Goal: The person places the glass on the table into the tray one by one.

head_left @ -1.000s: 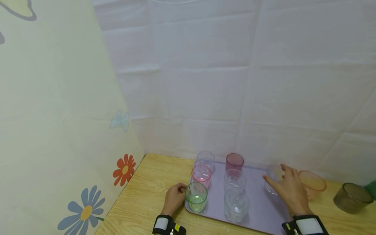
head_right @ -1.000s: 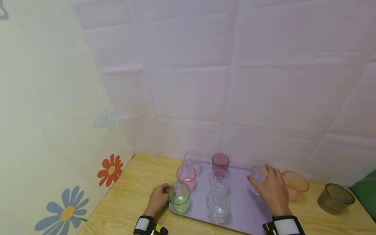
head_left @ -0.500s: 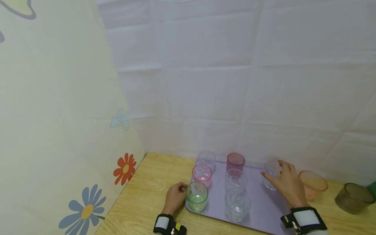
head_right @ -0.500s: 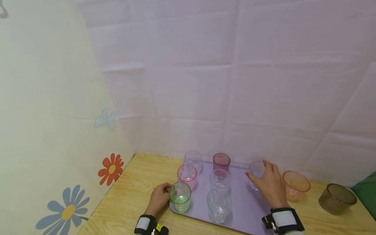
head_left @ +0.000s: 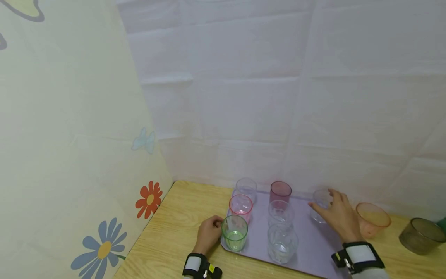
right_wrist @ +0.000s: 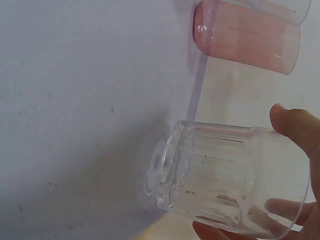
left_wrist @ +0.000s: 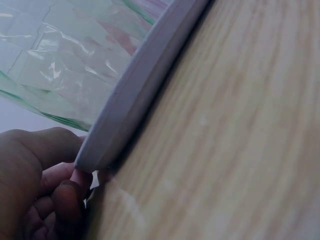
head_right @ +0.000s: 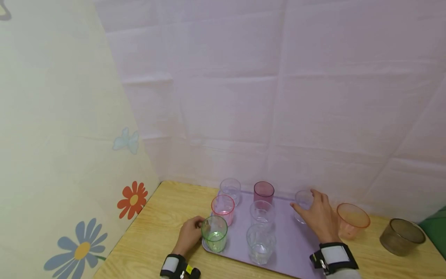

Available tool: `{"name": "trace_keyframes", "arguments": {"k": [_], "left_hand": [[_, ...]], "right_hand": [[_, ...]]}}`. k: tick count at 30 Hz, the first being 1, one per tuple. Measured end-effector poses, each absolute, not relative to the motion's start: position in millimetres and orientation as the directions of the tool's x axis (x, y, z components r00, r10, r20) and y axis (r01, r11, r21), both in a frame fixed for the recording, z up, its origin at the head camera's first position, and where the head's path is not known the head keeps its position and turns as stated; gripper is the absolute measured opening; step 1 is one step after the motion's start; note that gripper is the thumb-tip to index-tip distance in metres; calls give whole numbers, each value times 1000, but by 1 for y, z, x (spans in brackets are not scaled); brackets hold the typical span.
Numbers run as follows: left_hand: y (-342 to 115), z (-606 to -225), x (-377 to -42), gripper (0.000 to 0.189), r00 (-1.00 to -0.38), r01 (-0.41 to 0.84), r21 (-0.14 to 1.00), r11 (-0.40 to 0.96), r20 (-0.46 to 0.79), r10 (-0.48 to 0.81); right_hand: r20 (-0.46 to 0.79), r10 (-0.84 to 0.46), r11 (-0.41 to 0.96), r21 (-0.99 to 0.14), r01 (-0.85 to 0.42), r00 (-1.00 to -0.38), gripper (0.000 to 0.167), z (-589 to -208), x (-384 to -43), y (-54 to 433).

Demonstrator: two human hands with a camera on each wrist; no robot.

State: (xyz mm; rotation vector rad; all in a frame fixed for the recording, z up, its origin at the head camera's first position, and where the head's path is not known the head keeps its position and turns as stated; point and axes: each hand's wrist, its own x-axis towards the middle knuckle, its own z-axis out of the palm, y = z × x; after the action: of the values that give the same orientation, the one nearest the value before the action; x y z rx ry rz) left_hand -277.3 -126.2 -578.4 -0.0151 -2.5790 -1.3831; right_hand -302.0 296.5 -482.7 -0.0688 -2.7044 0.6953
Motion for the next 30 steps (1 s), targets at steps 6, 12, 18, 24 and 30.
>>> {"name": "trace_keyframes", "arguments": {"k": [6,12,18,24,30], "left_hand": [[-126,-577,-278,15,-977,118,824,554,197,-86],[-127,-578,-278,16,-977,123,826,550,198,-79],[-127,-577,-277,17,-980,112,829,548,184,-78],[-127,-577,-277,17,-979,114,832,542,186,-79],[-128,-578,-277,17,-976,121,820,560,201,-83]], "right_hand": [[326,114,879,-474,-58,-938,101,-483,-306,296],[316,103,877,-476,-64,-943,100,-485,-311,294],[303,103,872,-485,-60,-947,100,-490,-314,291],[316,90,871,-485,-79,-944,99,-492,-317,291],[305,87,871,-485,-76,-948,99,-493,-320,291]]}}
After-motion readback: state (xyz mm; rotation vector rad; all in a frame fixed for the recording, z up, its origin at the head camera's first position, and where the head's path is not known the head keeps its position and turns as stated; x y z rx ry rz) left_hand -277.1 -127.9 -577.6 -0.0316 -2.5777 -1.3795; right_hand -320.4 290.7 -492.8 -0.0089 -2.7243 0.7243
